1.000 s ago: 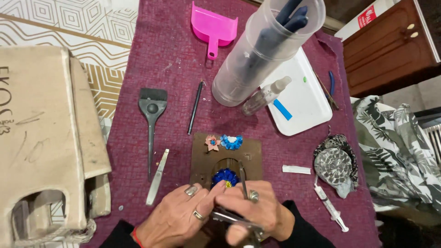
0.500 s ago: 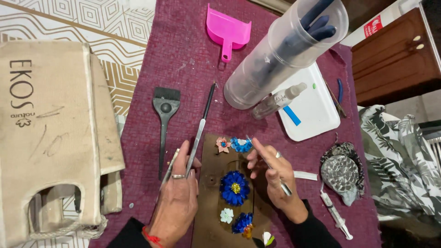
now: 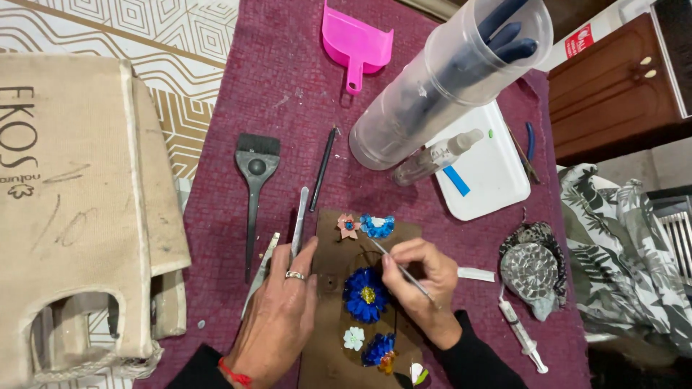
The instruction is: Decorating a piece of cardboard with small artificial flowers and butterflies using tweezers.
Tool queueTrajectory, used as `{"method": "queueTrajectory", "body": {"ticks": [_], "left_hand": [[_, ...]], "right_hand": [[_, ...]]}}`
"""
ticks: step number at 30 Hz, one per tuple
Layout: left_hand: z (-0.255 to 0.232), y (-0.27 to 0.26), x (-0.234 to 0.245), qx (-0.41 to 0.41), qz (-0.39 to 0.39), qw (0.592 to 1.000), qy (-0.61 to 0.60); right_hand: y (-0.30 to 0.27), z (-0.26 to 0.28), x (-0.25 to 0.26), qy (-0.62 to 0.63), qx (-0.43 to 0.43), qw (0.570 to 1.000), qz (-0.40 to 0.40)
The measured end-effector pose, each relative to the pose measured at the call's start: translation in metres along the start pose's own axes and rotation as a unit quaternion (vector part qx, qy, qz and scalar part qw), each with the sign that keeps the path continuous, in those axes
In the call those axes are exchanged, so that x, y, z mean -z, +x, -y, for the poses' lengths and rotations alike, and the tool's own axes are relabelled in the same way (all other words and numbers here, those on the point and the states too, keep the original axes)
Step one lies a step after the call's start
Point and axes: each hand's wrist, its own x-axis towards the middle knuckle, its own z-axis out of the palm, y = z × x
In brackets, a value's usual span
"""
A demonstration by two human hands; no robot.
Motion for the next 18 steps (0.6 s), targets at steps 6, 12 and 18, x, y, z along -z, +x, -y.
{"method": "queueTrajectory", "body": {"ticks": [6, 12, 18], "left_hand": [[-0.001, 0.002, 0.003, 0.011, 0.027, 0.999, 0.013], [0.003, 0.001, 0.0, 0.004, 0.039, 0.999, 0.012], [0.005, -0.001, -0.003, -0.012, 0.032, 0.999, 0.015]], "right_hand": [[0.012, 0.006, -0.012, -0.257, 0.248, 0.933, 0.04], [0.019, 0.014, -0.018, -0.295, 0.277, 0.912, 0.072], [0.018, 0.009, -0.024, -0.271, 0.25, 0.929, 0.047]]}}
